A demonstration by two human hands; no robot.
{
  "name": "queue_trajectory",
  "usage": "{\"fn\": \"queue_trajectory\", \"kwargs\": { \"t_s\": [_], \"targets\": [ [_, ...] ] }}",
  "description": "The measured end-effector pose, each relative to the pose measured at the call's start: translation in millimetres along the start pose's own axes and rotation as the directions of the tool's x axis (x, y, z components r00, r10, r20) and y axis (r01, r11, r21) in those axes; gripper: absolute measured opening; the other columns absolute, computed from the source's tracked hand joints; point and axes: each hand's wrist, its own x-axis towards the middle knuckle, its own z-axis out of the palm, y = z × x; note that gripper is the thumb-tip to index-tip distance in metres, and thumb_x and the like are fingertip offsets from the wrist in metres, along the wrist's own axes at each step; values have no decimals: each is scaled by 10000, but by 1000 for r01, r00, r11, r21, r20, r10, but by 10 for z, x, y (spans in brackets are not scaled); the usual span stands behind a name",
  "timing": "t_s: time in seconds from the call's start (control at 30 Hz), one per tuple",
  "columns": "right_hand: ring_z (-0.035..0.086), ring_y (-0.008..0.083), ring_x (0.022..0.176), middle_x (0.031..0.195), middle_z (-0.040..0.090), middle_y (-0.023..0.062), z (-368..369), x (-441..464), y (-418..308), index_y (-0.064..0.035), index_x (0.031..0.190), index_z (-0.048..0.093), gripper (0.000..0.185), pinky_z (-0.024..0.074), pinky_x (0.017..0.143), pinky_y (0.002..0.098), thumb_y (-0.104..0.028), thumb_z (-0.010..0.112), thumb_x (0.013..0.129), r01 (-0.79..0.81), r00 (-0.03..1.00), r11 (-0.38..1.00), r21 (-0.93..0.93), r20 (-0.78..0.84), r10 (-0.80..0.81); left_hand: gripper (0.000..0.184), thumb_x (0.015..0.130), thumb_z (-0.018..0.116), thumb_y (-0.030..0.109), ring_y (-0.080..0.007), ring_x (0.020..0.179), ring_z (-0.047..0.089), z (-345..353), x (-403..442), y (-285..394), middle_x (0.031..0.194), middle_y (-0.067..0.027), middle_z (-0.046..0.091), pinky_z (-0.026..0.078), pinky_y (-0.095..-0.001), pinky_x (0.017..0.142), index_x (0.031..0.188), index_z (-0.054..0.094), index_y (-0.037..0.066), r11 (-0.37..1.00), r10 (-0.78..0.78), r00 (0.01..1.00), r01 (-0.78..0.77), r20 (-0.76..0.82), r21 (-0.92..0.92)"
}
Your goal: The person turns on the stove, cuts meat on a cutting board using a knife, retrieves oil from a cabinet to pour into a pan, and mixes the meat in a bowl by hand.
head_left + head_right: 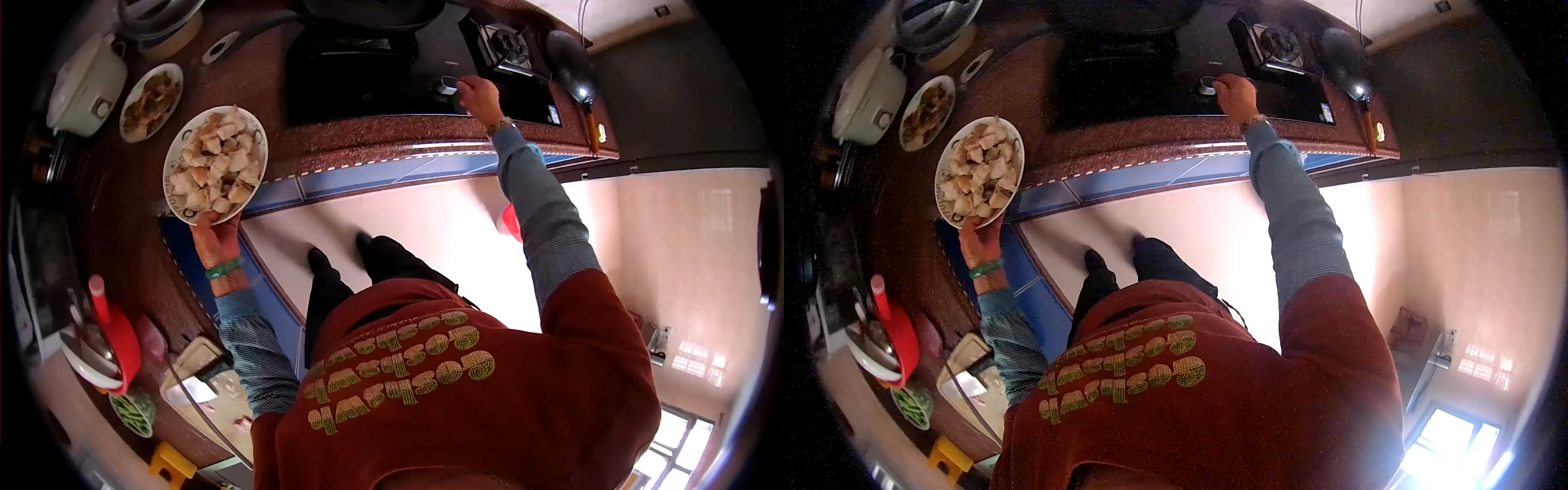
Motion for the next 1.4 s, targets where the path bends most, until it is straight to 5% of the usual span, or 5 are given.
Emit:
{"fn": "queue_trajectory", "kwargs": {
  "t_s": [0.17, 0.7, 0.83, 1.3, 1.4],
  "targets": [
    [567, 368, 893, 1016, 568, 201, 83, -403, 261, -38, 1049, 589, 379, 471, 739, 425, -279, 632, 760, 436, 825, 657, -615, -17, -564, 578, 723, 411, -41, -358, 1123, 451, -124, 44, -9, 1266, -165, 414, 459, -498, 866, 1289, 318, 28, 998, -32, 998, 35, 62, -45],
    [569, 335, 515, 485, 517, 179, -15, -1084, 157, 21, 516, 537, 537, 447, 506, 437, -437, 592, 792, 30, 999, 939, -342, -17, -39, 639, 690, 428, -69, -372, 1120, 454, -84, 189, -177, 1262, -175, 416, 470, -517, 863, 1304, 301, 54, 995, 61, 983, -47, 173, -87],
    [576, 378, 677, 697, 583, 200, 136, -1149, 467, 26, 758, 567, 334, 444, 565, 457, -303, 618, 782, 382, 850, 690, -614, -59, -524, 499, 786, 510, 49, -362, 1085, 481, -7, 117, -140, 1211, -199, 452, 486, -488, 863, 1259, 356, 13, 992, 121, 979, -124, 164, 8],
    [587, 375, 693, 720, 584, 219, -19, -1038, 364, 40, 881, 531, 219, 468, 578, 437, -102, 633, 749, 514, 832, 500, -697, 264, -488, 495, 847, 536, 211, -342, 1106, 462, 24, -148, 159, 1246, -182, 420, 465, -490, 868, 1260, 358, 3, 996, -36, 983, 22, 177, 85],
    [592, 366, 693, 717, 587, 218, 10, -1082, 344, 44, 852, 543, 227, 476, 589, 426, -127, 648, 746, 493, 826, 485, -723, 213, -522, 517, 839, 561, 311, -278, 1008, 523, 72, -421, 282, 1142, -166, 500, 495, -389, 746, 1237, 385, 32, 938, 145, 977, -85, -157, 337]
  ]
}}
